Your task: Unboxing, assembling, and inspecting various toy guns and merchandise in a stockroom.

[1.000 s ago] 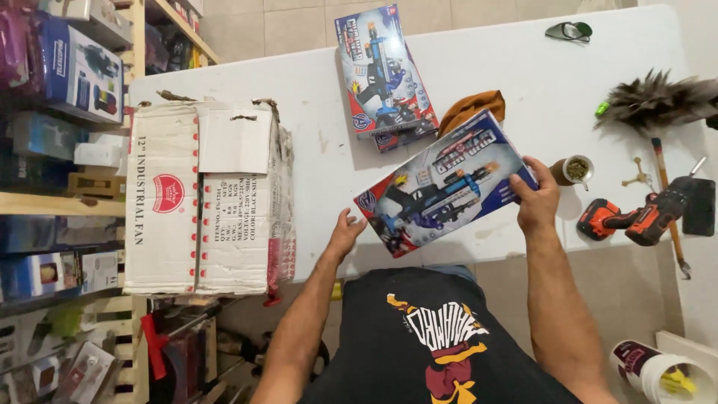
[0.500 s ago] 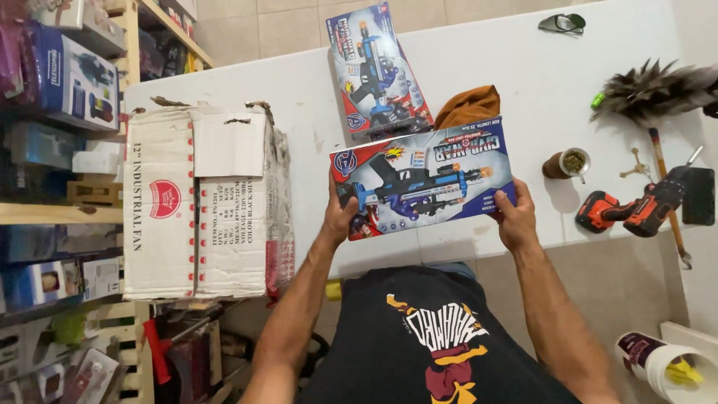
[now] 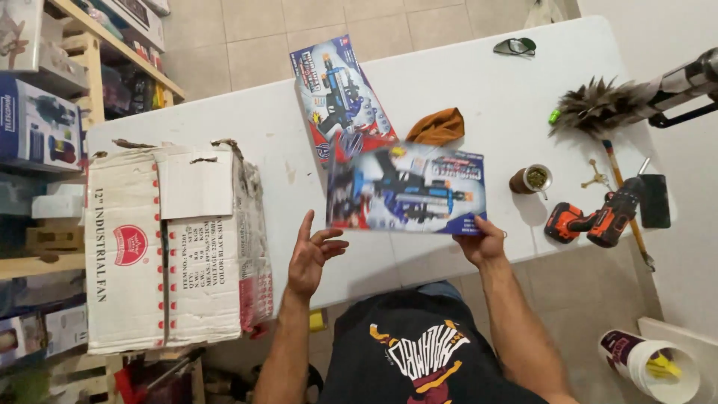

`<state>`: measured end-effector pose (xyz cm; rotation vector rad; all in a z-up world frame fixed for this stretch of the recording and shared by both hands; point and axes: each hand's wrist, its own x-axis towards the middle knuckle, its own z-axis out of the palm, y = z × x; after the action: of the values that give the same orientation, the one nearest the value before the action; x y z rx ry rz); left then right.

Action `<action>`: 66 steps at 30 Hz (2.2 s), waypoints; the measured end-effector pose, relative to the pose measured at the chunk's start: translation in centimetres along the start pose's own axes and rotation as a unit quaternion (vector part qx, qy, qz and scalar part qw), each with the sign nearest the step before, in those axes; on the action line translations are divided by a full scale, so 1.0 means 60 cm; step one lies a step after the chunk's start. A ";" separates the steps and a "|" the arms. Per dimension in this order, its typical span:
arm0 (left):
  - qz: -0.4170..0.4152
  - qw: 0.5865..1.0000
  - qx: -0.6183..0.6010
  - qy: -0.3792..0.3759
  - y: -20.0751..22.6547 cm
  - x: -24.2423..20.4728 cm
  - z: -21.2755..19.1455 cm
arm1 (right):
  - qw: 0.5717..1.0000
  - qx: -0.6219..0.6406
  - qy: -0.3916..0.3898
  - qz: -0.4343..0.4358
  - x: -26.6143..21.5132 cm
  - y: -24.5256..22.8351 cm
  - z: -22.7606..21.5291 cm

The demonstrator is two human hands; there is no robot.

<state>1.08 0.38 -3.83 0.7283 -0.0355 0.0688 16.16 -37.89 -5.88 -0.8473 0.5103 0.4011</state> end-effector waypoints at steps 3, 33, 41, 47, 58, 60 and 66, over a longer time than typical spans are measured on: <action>-0.030 0.996 0.088 0.012 0.009 0.017 0.023 | 0.992 0.118 0.035 -0.028 0.080 -0.035 0.033; -0.061 0.716 0.133 0.683 -0.172 0.426 -0.191 | 0.689 -0.685 -0.090 -0.220 0.340 -0.053 0.129; 0.051 0.846 0.090 0.524 -0.067 0.299 -0.121 | 0.745 -0.649 -0.031 -0.149 0.561 0.038 -0.001; 0.030 0.854 0.196 0.481 -0.005 0.158 0.097 | 0.769 -0.481 -0.256 -0.334 0.228 -0.065 0.211; 0.003 0.915 0.253 0.315 0.044 0.044 0.252 | 0.576 -0.588 -0.155 -0.547 0.138 -0.105 0.454; 0.005 0.916 0.260 0.304 0.051 0.057 0.235 | 0.610 -0.567 -0.180 -0.523 -0.006 -0.089 0.491; 0.083 0.915 0.289 0.270 0.090 0.027 0.202 | 0.454 -0.434 -0.572 -0.527 -0.167 -0.143 0.564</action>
<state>2.21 -3.56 8.88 1.2765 0.4718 0.4563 21.49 -17.67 23.85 -1.4210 -1.6714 -0.0752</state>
